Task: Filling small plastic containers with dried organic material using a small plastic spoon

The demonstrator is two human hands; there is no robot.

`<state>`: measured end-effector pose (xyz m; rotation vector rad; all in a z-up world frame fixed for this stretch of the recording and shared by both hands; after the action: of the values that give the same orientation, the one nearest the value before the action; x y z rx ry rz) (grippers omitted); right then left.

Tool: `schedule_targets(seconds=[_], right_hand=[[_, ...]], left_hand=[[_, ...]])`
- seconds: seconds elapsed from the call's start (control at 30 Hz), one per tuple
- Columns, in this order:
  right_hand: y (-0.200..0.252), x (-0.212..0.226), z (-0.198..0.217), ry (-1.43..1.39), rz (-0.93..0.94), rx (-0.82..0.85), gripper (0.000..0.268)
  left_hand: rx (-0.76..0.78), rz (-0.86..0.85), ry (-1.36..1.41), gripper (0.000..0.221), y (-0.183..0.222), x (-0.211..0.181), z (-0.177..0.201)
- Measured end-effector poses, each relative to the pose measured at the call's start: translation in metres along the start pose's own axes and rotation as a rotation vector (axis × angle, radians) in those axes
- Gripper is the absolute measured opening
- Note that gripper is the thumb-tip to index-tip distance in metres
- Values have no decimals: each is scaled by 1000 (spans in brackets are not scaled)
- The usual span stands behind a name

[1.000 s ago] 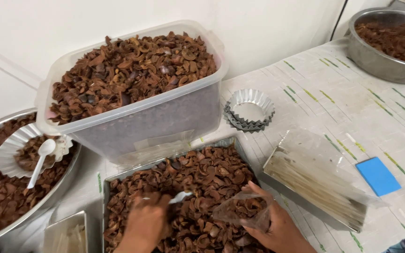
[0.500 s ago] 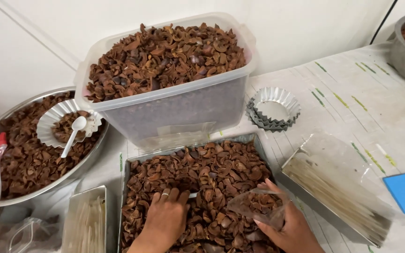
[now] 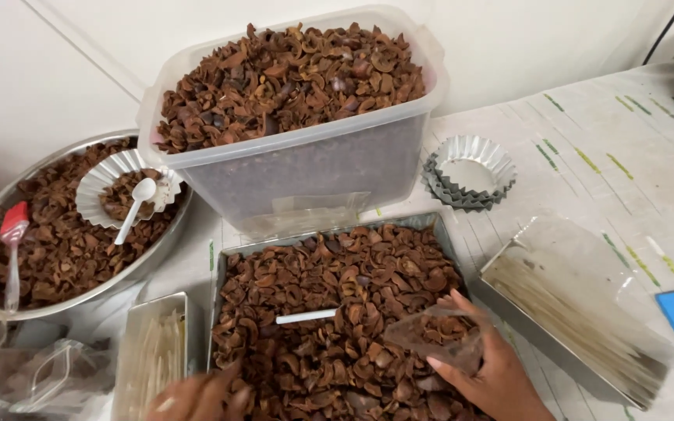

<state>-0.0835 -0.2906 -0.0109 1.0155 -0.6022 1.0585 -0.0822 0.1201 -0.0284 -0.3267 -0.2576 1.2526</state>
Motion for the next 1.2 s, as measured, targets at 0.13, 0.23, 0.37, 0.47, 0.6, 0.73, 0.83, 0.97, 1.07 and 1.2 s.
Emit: schedule_targets(seconds=[0.13,0.23,0.37,0.47,0.6,0.73,0.83,0.97,1.07,1.2], right_hand=[[-4,-11,1,-8,81,-29,96],[-3,-18,0,66,269,-25,94],[0,-11,-2,14,404,18,80],[1,-12,-4,-19,460,9,65],[-4,-18,-5,-76,423,-38,71],[-2,-11,-3,-69,270,-97,83],[-1,-13,-3,-153,115,-86,94],[-6,-21,-4,-234,238,-105,89],[-4,-21,-2,-233,274,-144,87],[-1,-14,0,-174,231,-155,87]], left_hand=[[47,-126,146,35,-77,-59,-25],[289,-291,-34,28,-107,-76,-73],[767,-240,-137,24,-123,-92,-69],[770,-162,-53,35,-118,-94,-68],[711,-49,176,70,-119,-101,-53],[577,-56,469,16,-123,-106,-49],[671,61,533,18,-126,-106,-27],[812,262,699,16,-128,-106,-6],[817,286,744,18,-128,-107,7],[595,122,760,20,-129,-96,20]])
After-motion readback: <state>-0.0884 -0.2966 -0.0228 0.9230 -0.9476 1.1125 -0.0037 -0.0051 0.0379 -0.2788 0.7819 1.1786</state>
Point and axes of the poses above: each hand's wrist, its own y-axis away from the middle knuckle, its own z-axis out of the back of the hand, x = y × z, the point moved 4 cm from there along -y, towards the middle knuckle
